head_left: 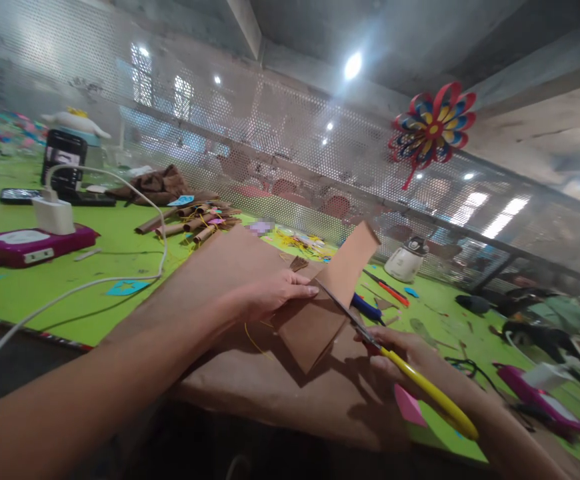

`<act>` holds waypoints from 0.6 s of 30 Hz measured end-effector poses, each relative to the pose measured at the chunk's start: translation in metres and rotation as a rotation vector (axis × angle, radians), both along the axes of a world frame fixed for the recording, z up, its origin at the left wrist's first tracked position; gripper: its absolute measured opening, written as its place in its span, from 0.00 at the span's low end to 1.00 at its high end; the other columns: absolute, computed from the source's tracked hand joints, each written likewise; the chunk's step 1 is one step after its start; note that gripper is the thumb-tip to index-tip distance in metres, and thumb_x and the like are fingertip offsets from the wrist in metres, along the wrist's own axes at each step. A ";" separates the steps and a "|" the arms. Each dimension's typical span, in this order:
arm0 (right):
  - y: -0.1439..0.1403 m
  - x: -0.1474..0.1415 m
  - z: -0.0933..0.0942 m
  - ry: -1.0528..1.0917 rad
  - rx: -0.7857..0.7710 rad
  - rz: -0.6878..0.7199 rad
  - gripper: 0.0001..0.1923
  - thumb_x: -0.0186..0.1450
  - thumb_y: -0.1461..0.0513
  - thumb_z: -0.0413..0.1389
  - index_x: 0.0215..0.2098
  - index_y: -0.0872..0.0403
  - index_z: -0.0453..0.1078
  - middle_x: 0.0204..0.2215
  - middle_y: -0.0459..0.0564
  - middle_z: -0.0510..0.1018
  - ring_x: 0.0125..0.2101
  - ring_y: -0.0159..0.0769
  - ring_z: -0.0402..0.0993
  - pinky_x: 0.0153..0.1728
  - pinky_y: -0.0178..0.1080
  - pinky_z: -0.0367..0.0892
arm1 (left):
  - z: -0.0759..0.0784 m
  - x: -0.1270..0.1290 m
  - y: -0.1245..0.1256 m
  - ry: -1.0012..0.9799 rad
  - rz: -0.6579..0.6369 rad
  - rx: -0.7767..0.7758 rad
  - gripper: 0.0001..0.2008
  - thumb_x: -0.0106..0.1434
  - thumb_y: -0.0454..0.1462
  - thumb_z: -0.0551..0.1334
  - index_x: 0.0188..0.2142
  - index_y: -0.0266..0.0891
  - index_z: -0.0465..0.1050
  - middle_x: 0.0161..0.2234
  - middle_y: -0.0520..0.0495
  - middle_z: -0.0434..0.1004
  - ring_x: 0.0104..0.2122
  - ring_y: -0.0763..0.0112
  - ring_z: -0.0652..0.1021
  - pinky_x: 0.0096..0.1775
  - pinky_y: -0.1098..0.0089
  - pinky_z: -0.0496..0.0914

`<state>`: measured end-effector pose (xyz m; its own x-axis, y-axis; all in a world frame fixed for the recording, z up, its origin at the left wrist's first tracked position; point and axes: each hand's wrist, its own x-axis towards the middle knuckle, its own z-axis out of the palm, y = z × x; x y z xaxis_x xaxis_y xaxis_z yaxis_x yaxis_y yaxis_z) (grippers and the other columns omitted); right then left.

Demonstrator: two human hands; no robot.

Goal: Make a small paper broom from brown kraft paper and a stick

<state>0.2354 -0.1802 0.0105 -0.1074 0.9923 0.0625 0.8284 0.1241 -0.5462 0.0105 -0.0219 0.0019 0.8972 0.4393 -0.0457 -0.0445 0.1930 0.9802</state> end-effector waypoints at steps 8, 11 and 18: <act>0.005 -0.001 -0.001 -0.025 0.043 -0.022 0.25 0.58 0.47 0.55 0.45 0.55 0.73 0.27 0.49 0.76 0.29 0.38 0.70 0.30 0.36 0.66 | -0.003 -0.001 0.001 0.004 -0.003 0.052 0.14 0.56 0.44 0.63 0.36 0.37 0.76 0.32 0.47 0.78 0.22 0.74 0.72 0.28 0.71 0.64; 0.008 0.003 -0.006 -0.044 0.064 -0.026 0.25 0.58 0.47 0.55 0.44 0.56 0.74 0.25 0.49 0.75 0.27 0.37 0.69 0.29 0.36 0.66 | -0.003 -0.001 0.002 -0.002 0.005 0.054 0.13 0.56 0.43 0.63 0.36 0.37 0.76 0.33 0.46 0.78 0.24 0.73 0.73 0.29 0.72 0.64; 0.009 0.008 -0.008 -0.047 0.089 -0.028 0.24 0.57 0.47 0.57 0.42 0.56 0.75 0.24 0.48 0.74 0.26 0.36 0.68 0.27 0.34 0.64 | -0.001 0.000 0.000 -0.008 0.011 0.009 0.13 0.55 0.42 0.64 0.38 0.37 0.76 0.35 0.45 0.78 0.27 0.70 0.75 0.31 0.69 0.66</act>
